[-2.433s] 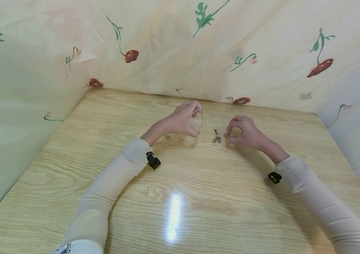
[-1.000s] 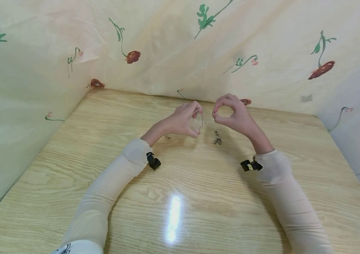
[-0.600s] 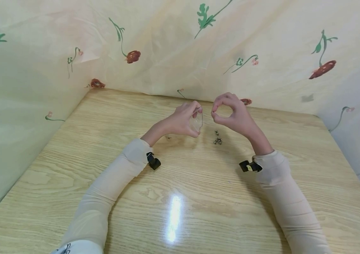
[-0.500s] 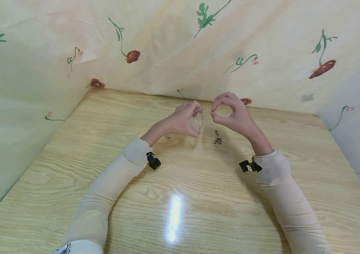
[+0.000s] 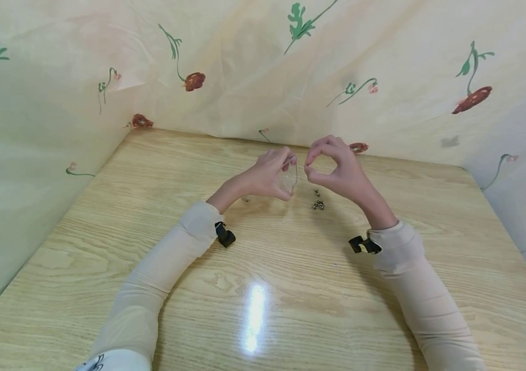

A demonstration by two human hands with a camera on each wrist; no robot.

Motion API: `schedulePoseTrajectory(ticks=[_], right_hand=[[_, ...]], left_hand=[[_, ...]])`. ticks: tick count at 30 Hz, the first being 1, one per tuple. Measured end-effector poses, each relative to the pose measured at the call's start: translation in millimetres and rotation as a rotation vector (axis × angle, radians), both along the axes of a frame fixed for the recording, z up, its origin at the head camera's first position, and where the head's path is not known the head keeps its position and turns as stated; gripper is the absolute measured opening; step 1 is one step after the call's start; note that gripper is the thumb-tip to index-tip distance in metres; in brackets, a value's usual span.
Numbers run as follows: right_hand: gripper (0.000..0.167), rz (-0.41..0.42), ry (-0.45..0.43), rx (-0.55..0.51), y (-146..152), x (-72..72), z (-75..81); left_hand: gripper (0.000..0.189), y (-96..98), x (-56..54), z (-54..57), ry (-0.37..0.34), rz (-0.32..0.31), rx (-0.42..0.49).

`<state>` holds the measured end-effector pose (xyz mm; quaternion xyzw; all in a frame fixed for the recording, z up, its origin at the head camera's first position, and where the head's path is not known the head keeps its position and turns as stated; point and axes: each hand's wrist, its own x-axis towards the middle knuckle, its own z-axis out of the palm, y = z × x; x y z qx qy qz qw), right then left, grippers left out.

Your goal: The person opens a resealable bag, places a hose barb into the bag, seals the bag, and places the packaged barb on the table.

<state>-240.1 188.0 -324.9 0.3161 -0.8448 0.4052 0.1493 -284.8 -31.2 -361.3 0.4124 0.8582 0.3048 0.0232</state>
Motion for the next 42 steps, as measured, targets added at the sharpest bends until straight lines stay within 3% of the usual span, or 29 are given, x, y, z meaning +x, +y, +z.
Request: schedulePoseTrajectory(ticks=[14, 23, 42], right_hand=[[0.006, 0.049, 0.080, 0.011, -8, -1.6, -9.7], [0.015, 0.039, 0.131, 0.043, -12, -1.2, -13.5], [0.011, 0.020, 0.225, 0.036, -20, 1.6, -21.7]], left_hand=[[0.063, 1.0, 1.6, 0.9, -0.020, 0.010, -0.004], [0.067, 0.4, 2.3, 0.2, -0.027, 0.008, -0.003], [0.063, 0.1, 3.3, -1.5, -0.016, 0.002, 0.001]])
